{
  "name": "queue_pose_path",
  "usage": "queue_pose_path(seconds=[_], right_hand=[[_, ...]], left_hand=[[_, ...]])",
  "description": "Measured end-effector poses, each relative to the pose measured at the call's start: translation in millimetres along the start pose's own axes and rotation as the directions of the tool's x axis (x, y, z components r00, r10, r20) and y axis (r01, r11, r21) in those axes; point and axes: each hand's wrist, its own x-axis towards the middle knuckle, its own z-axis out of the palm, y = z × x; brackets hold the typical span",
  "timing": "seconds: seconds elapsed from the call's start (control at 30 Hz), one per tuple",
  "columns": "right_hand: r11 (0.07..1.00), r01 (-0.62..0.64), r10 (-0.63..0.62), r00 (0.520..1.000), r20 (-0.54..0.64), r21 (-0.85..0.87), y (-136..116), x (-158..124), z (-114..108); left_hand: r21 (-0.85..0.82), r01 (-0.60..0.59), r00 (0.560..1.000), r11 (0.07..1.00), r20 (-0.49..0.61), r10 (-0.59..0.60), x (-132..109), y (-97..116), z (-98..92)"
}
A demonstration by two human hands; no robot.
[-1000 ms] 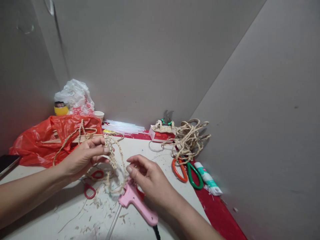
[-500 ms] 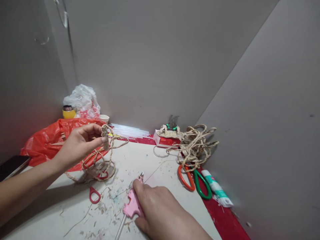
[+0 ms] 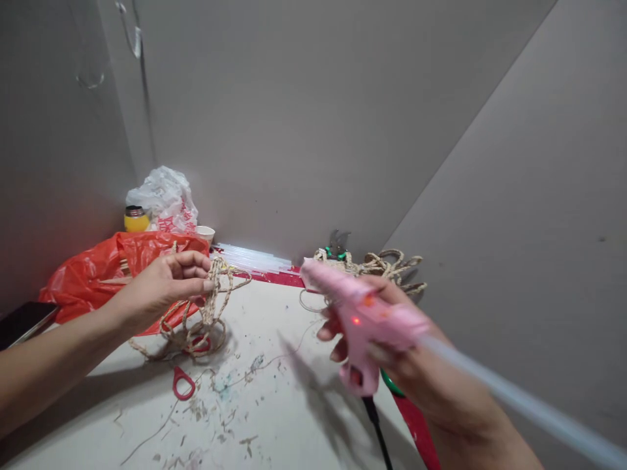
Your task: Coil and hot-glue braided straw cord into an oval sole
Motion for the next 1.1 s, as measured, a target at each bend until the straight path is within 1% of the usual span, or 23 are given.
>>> queue_pose_path(seconds=[0.03, 0.07, 0.1, 0.13, 0.17, 0.2, 0.23, 0.27, 0.3, 0.37, 0.4, 0.43, 0.47, 0.5, 0.53, 0.57, 0.6, 0.67, 0.73, 0.8, 0.9, 1.0, 1.1], right_hand=[[0.984, 0.033, -0.019, 0.997, -0.079, 0.173, 1, -1, 3], [0.947, 0.042, -0.005, 0.993, -0.116, 0.318, 4, -2, 9], [0.908, 0.025, 0.024, 0.994, -0.110, 0.418, 7, -2, 17], [0.882, -0.064, 0.096, 0.994, -0.044, 0.467, 12, -2, 28], [0.861, -0.171, 0.170, 0.984, 0.044, 0.479, 17, -1, 39], [0.839, -0.271, 0.253, 0.962, 0.103, 0.472, 21, -1, 49], [0.823, -0.319, 0.293, 0.947, 0.130, 0.469, 24, -1, 57], [0.818, -0.328, 0.304, 0.944, 0.128, 0.472, 26, -2, 63], [0.823, -0.293, 0.287, 0.954, 0.087, 0.486, 26, -4, 67], [0.839, -0.113, 0.175, 0.982, -0.067, 0.531, 20, -8, 69], [0.832, -0.028, 0.119, 0.984, -0.129, 0.553, 17, -10, 68], [0.818, 0.010, 0.088, 0.986, -0.143, 0.575, 14, -12, 67], [0.802, 0.001, 0.082, 0.990, -0.111, 0.597, 13, -14, 67], [0.792, -0.060, 0.101, 0.994, -0.034, 0.607, 13, -15, 68], [0.797, -0.140, 0.137, 0.989, 0.050, 0.588, 16, -16, 71], [0.812, -0.192, 0.166, 0.981, 0.097, 0.551, 20, -17, 73], [0.844, -0.210, 0.186, 0.978, 0.098, 0.494, 24, -17, 77], [0.909, -0.216, 0.216, 0.976, 0.038, 0.357, 33, -18, 82], [0.955, -0.208, 0.219, 0.975, -0.031, 0.210, 37, -20, 85], [0.981, -0.183, 0.187, 0.980, -0.062, 0.065, 36, -22, 86], [0.984, -0.144, 0.137, 0.988, -0.075, -0.102, 32, -23, 85], [0.977, -0.122, 0.110, 0.991, -0.074, -0.175, 33, -23, 85], [0.980, -0.112, 0.102, 0.992, -0.069, -0.161, 35, -21, 86]], left_hand=[[-0.004, 0.006, 1.000, 1.000, 0.008, -0.006, 0, -1, 0.2], [-0.005, 0.011, 1.000, 1.000, 0.013, -0.011, 0, -3, 0.3], [-0.005, 0.016, 1.000, 1.000, 0.016, -0.016, 0, -4, 0.3], [-0.007, 0.021, 1.000, 1.000, 0.018, -0.021, 0, -4, 0.3], [-0.010, 0.027, 0.999, 1.000, 0.020, -0.027, 0, -5, 0.4], [-0.015, 0.034, 0.999, 0.999, 0.022, -0.034, 0, -5, 0.6], [-0.021, 0.040, 0.999, 0.999, 0.023, -0.040, 0, -5, 0.9], [-0.028, 0.049, 0.999, 0.998, 0.026, -0.048, 1, -5, 1.4], [-0.036, 0.059, 0.998, 0.998, 0.026, -0.058, 1, -5, 1.9], [-0.057, 0.088, 0.996, 0.994, 0.029, -0.086, 2, -6, 3.1], [-0.070, 0.106, 0.994, 0.992, 0.033, -0.104, 2, -7, 3.7], [-0.082, 0.124, 0.992, 0.989, 0.038, -0.121, 3, -8, 4.2], [-0.093, 0.140, 0.990, 0.986, 0.043, -0.136, 3, -8, 4.6], [-0.104, 0.153, 0.988, 0.983, 0.049, -0.149, 3, -9, 4.9], [-0.114, 0.164, 0.986, 0.980, 0.058, -0.158, 3, -10, 5.2], [-0.125, 0.172, 0.984, 0.977, 0.068, -0.164, 2, -11, 5.3], [-0.137, 0.179, 0.982, 0.974, 0.080, -0.169, 2, -12, 5.4], [-0.156, 0.193, 0.978, 0.969, 0.105, -0.178, 1, -13, 5.7], [-0.167, 0.199, 0.976, 0.966, 0.123, -0.180, 0, -14, 6.4], [-0.173, 0.202, 0.974, 0.964, 0.141, -0.179, -1, -14, 7.5], [-0.173, 0.226, 0.966, 0.959, 0.167, -0.197, -2, -16, 9.7], [-0.169, 0.259, 0.954, 0.951, 0.197, -0.225, -3, -18, 11.7], [-0.183, 0.282, 0.947, 0.942, 0.208, -0.243, -4, -19, 13.2]])
